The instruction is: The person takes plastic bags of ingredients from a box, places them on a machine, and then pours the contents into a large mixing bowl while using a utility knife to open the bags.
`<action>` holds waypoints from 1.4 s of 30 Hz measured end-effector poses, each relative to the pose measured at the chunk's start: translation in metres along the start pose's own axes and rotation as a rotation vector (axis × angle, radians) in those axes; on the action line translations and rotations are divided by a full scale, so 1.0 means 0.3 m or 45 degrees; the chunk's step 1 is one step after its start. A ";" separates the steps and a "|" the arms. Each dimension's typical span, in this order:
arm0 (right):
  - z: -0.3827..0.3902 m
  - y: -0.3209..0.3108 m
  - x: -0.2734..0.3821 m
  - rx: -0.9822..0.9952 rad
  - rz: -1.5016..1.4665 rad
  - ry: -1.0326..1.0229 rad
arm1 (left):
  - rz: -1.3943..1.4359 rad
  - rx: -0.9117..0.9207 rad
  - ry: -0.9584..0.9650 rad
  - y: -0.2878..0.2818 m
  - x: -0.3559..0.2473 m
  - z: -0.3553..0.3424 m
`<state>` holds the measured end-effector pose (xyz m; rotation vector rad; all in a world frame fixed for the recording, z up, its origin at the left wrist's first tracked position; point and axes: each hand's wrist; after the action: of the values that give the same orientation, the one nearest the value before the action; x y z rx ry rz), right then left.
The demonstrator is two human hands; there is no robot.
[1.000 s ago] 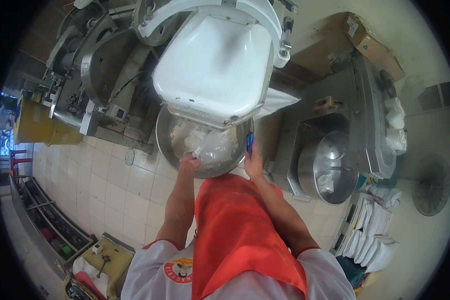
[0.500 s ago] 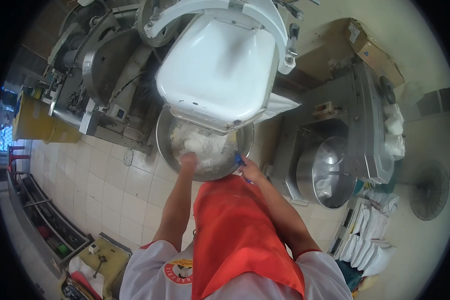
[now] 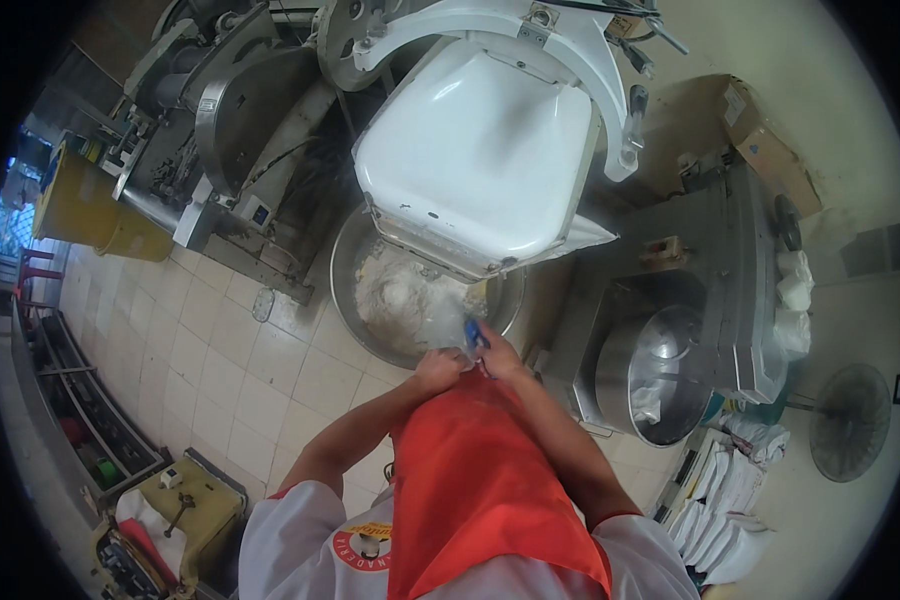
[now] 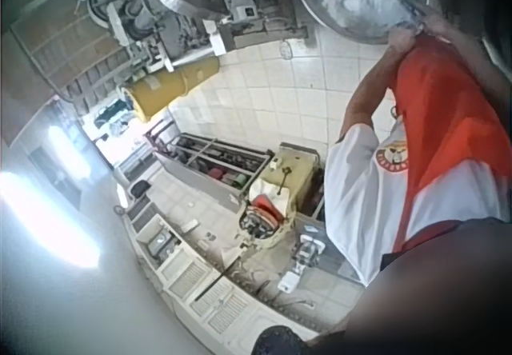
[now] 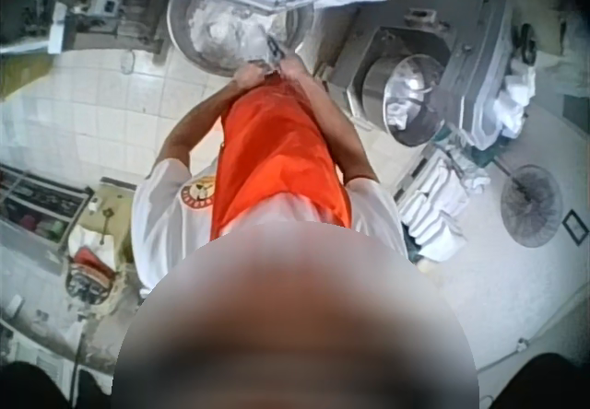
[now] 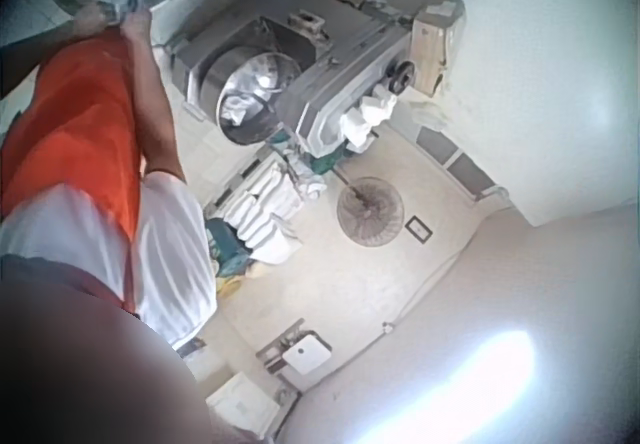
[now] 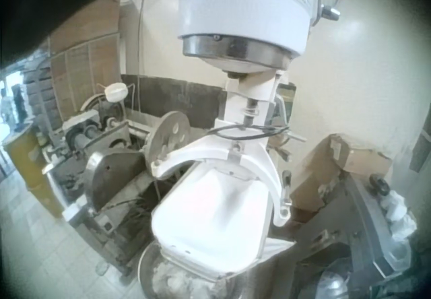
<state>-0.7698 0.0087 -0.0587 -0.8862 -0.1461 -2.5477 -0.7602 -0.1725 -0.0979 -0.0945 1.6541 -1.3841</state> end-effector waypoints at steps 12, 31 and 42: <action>0.079 -0.076 0.041 -0.667 -0.256 -0.142 | -0.263 0.048 -0.339 -0.016 0.180 -0.031; 0.796 -0.326 -0.895 -1.447 -1.139 -0.186 | 0.889 -0.263 0.522 0.009 -1.130 -0.726; 1.244 -0.168 -1.536 -2.124 -1.671 0.059 | -0.263 0.366 0.746 1.043 -1.670 -1.061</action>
<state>-0.2581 0.3120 -0.0441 -1.4586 2.4526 -3.4160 -0.5500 0.4643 -0.0777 0.3474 1.9257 -1.9209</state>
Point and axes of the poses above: each hand's wrist, its own z-axis away from the middle knuckle, its own y-axis out of the palm, x = y × z, and after that the axes turned 2 degrees about y, right-handed
